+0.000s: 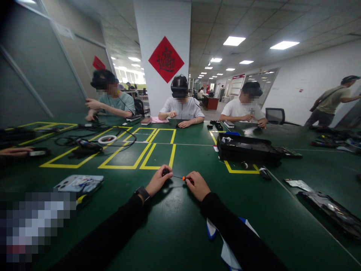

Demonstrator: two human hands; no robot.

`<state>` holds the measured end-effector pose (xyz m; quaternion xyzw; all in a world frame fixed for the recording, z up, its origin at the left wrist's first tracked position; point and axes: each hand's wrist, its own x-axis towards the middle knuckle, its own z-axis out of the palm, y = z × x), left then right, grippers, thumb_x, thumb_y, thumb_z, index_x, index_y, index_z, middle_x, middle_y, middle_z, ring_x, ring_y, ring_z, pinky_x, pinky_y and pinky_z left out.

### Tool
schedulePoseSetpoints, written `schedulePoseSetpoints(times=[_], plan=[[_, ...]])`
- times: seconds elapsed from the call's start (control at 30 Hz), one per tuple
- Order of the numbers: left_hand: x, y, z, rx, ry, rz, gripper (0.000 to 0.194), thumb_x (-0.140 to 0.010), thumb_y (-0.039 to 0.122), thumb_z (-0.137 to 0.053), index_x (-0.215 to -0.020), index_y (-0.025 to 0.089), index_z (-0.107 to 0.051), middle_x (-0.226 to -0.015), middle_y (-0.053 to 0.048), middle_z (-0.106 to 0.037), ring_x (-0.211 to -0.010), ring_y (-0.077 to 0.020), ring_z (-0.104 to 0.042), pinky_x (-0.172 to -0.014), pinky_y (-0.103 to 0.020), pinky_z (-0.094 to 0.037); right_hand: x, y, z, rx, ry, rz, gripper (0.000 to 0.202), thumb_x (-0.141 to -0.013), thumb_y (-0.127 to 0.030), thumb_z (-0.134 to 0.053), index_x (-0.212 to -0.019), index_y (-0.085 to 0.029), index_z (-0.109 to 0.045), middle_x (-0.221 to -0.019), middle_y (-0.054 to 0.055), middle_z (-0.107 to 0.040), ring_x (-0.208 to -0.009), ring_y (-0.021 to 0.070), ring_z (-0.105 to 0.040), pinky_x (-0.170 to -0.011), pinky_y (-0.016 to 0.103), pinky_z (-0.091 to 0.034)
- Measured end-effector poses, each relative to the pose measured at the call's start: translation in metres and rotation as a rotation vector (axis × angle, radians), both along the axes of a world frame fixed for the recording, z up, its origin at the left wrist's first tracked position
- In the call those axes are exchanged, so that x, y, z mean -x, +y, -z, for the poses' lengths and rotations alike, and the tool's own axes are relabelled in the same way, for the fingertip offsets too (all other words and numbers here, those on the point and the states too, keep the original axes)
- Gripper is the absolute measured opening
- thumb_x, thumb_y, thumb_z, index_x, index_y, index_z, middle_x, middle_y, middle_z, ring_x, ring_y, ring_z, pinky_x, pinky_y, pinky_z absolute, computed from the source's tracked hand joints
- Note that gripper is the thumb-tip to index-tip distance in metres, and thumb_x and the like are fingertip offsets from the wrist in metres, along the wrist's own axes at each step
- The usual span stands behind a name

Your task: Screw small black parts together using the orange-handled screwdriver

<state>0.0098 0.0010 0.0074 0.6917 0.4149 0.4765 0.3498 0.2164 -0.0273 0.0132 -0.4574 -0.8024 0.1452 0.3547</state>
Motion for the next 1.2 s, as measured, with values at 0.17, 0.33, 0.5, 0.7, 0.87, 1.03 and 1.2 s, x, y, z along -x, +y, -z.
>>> schedulePoseSetpoints(times=[0.17, 0.33, 0.5, 0.7, 0.87, 1.03, 1.2], plan=[[0.000, -0.002, -0.003, 0.009, 0.005, 0.000, 0.015, -0.075, 0.030, -0.050, -0.084, 0.018, -0.050, -0.080, 0.001, -0.052, -0.077, -0.0127, -0.049, -0.074, -0.026, -0.038, 0.001, -0.002, 0.002, 0.040, 0.045, 0.033, 0.014, -0.074, -0.021, -0.054, -0.087, -0.017, -0.054, -0.085, 0.003, -0.054, -0.079, 0.0147, -0.050, -0.072, 0.029, -0.040], [-0.001, -0.003, -0.004, 0.014, 0.001, -0.001, 0.014, -0.075, 0.029, -0.050, -0.084, 0.018, -0.050, -0.079, 0.001, -0.053, -0.076, -0.0124, -0.049, -0.075, -0.026, -0.038, 0.002, -0.003, -0.001, 0.031, 0.000, 0.041, 0.014, -0.079, -0.025, -0.049, -0.088, -0.018, -0.056, -0.086, 0.004, -0.055, -0.083, 0.0160, -0.048, -0.075, 0.030, -0.039], [-0.001, -0.003, -0.004, 0.008, -0.007, 0.002, 0.014, -0.075, 0.029, -0.050, -0.084, 0.018, -0.050, -0.079, 0.001, -0.053, -0.076, -0.0119, -0.049, -0.074, -0.025, -0.038, 0.000, 0.000, -0.001, 0.021, -0.056, 0.003, 0.021, -0.085, -0.022, -0.037, -0.080, -0.017, -0.057, -0.082, 0.005, -0.056, -0.083, 0.0153, -0.048, -0.078, 0.031, -0.037], [0.000, -0.001, -0.001, 0.020, -0.032, -0.020, 0.015, -0.074, 0.029, -0.050, -0.085, 0.018, -0.050, -0.080, 0.001, -0.053, -0.076, -0.0117, -0.049, -0.074, -0.024, -0.038, 0.001, -0.006, -0.003, 0.074, 0.019, -0.025, 0.013, -0.076, -0.023, -0.052, -0.088, -0.018, -0.052, -0.082, 0.002, -0.057, -0.074, 0.0134, -0.052, -0.068, 0.026, -0.040], [0.000, -0.002, -0.003, 0.046, -0.051, -0.023, 0.015, -0.074, 0.028, -0.050, -0.085, 0.018, -0.050, -0.079, 0.000, -0.053, -0.076, -0.0121, -0.049, -0.074, -0.025, -0.039, 0.005, -0.014, -0.007, 0.103, 0.021, -0.034, 0.017, -0.075, -0.029, -0.053, -0.089, -0.019, -0.051, -0.071, -0.001, -0.058, -0.063, 0.0119, -0.053, -0.061, 0.023, -0.039], [-0.001, -0.004, -0.005, 0.032, -0.038, 0.001, 0.015, -0.074, 0.029, -0.050, -0.084, 0.018, -0.050, -0.080, 0.000, -0.053, -0.077, -0.0123, -0.049, -0.075, -0.025, -0.038, 0.005, -0.014, -0.009, 0.049, -0.115, 0.060, 0.025, -0.082, -0.037, -0.043, -0.073, -0.019, -0.057, -0.063, 0.000, -0.056, -0.059, 0.0115, -0.049, -0.057, 0.022, -0.033], [0.000, -0.003, -0.005, 0.032, -0.043, -0.036, 0.014, -0.074, 0.028, -0.050, -0.084, 0.018, -0.049, -0.081, 0.000, -0.053, -0.078, -0.0127, -0.049, -0.076, -0.026, -0.038, 0.005, -0.011, -0.011, -0.003, -0.079, 0.077, 0.021, -0.083, -0.031, -0.042, -0.077, -0.019, -0.058, -0.075, 0.002, -0.055, -0.069, 0.0127, -0.050, -0.063, 0.023, -0.035]])
